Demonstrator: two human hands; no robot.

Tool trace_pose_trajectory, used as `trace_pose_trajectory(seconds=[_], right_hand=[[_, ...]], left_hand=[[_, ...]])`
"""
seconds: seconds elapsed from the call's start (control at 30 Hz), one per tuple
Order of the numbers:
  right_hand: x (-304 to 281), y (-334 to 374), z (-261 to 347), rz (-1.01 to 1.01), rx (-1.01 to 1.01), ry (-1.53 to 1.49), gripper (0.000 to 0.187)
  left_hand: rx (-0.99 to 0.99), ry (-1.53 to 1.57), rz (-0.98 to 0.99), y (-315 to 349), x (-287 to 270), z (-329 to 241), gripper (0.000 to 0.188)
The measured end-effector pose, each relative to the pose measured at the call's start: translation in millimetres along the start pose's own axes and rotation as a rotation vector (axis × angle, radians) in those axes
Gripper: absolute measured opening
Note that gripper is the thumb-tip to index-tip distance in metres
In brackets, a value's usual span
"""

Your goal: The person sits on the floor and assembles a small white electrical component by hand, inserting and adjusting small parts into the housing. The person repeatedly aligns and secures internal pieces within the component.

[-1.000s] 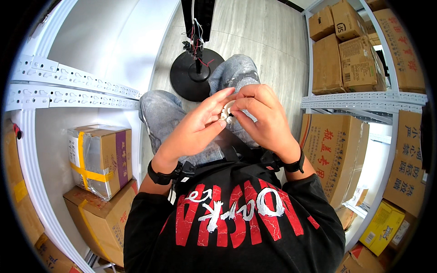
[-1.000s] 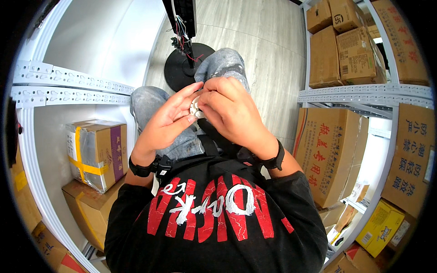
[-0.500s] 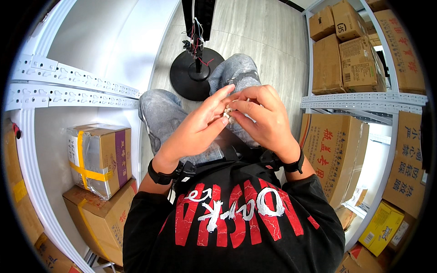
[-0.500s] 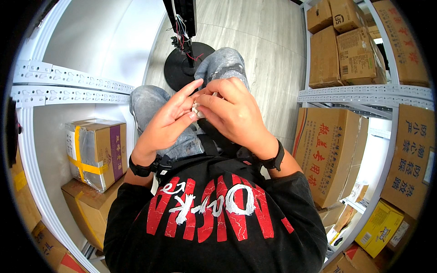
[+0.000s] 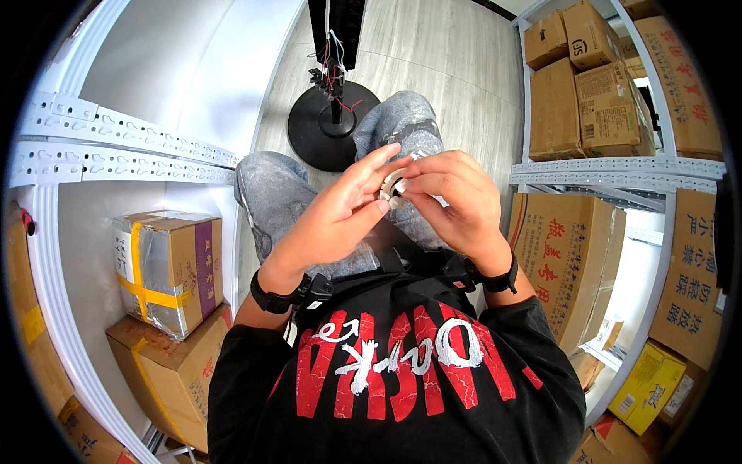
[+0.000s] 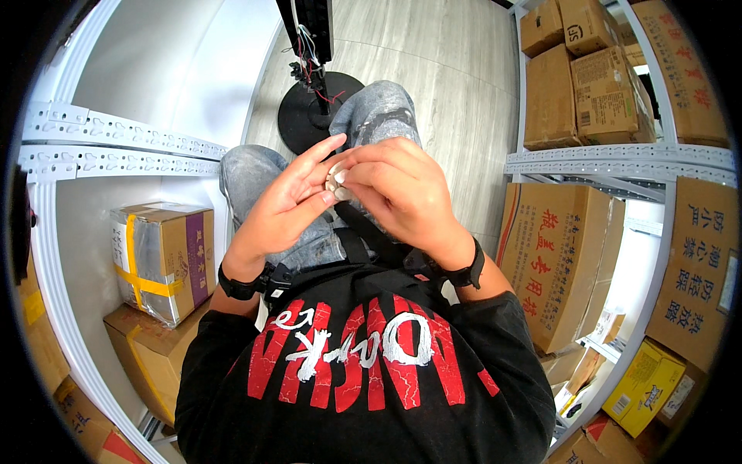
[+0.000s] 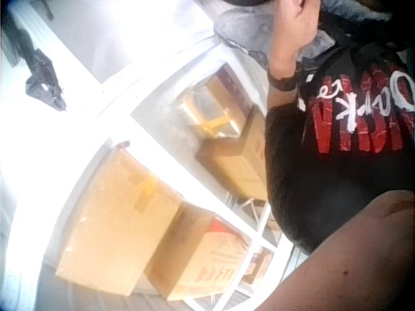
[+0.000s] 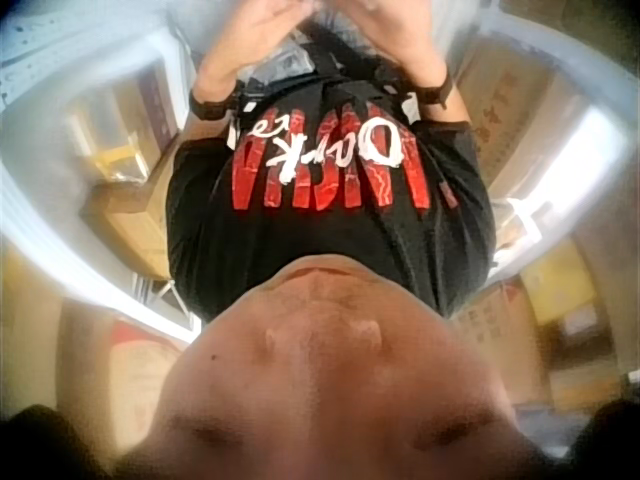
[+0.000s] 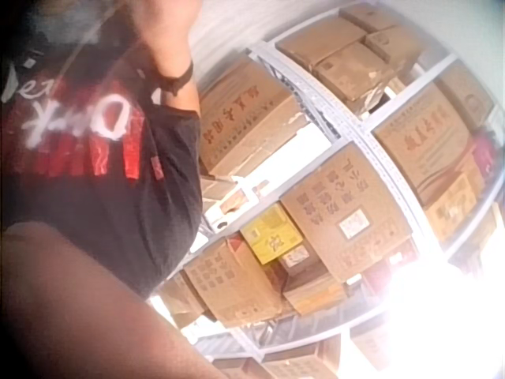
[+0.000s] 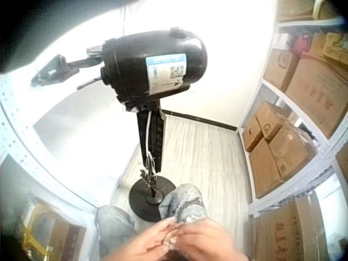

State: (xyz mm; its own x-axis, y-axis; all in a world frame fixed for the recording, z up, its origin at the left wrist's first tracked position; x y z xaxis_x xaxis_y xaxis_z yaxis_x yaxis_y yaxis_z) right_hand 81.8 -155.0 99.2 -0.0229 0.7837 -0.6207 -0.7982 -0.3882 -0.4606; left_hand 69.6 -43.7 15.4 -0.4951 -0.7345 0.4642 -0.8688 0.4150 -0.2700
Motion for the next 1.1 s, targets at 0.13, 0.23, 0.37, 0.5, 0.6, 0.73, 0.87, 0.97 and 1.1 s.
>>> trace_pose_trajectory(seconds=[0.13,0.23,0.37,0.5,0.6,0.73,0.87,0.97,1.1], right_hand=[[1,-1,-2,0.037,0.031,-0.048,0.025],[2,0,-7,0.048,0.096,-0.105,0.025],[1,2,-15,0.060,0.207,-0.209,0.023],[3,1,-17,0.089,0.237,-0.228,0.022],[5,1,-18,0.130,0.267,-0.252,0.020],[9,7,-34,0.119,0.365,-0.417,0.018],[13,10,-40,0.156,0.477,-0.555,0.017],[13,10,-39,0.189,0.492,-0.502,0.017],[6,6,-34,0.121,0.392,-0.364,0.014]], left_hand=[[0.007,0.050,-0.005,1,-2,4,0.064],[-0.005,0.047,-0.006,1,-2,4,0.065],[0.004,0.034,0.003,1,-2,2,0.066],[-0.019,0.026,-0.003,0,0,0,0.065],[-0.012,0.032,-0.009,0,-1,0,0.064],[-0.020,0.047,-0.010,0,-1,2,0.064],[-0.013,0.039,-0.003,1,-2,3,0.065],[-0.023,0.039,-0.007,2,-2,2,0.064],[-0.048,-0.010,0.001,4,-4,5,0.062]])
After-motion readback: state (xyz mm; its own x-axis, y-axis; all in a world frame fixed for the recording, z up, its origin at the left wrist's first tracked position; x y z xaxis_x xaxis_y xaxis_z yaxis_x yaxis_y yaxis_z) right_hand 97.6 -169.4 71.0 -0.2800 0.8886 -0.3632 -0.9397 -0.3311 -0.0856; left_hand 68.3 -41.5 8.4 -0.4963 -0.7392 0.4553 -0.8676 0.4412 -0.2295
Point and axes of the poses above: each hand's wrist, its own y-axis away from the middle knuckle, its own x-axis out of the palm, z = x × y, the point moved 9 cm from there along -y, towards the middle knuckle, and after that the axes turned 13 degrees about x, right-handed, at the moved point
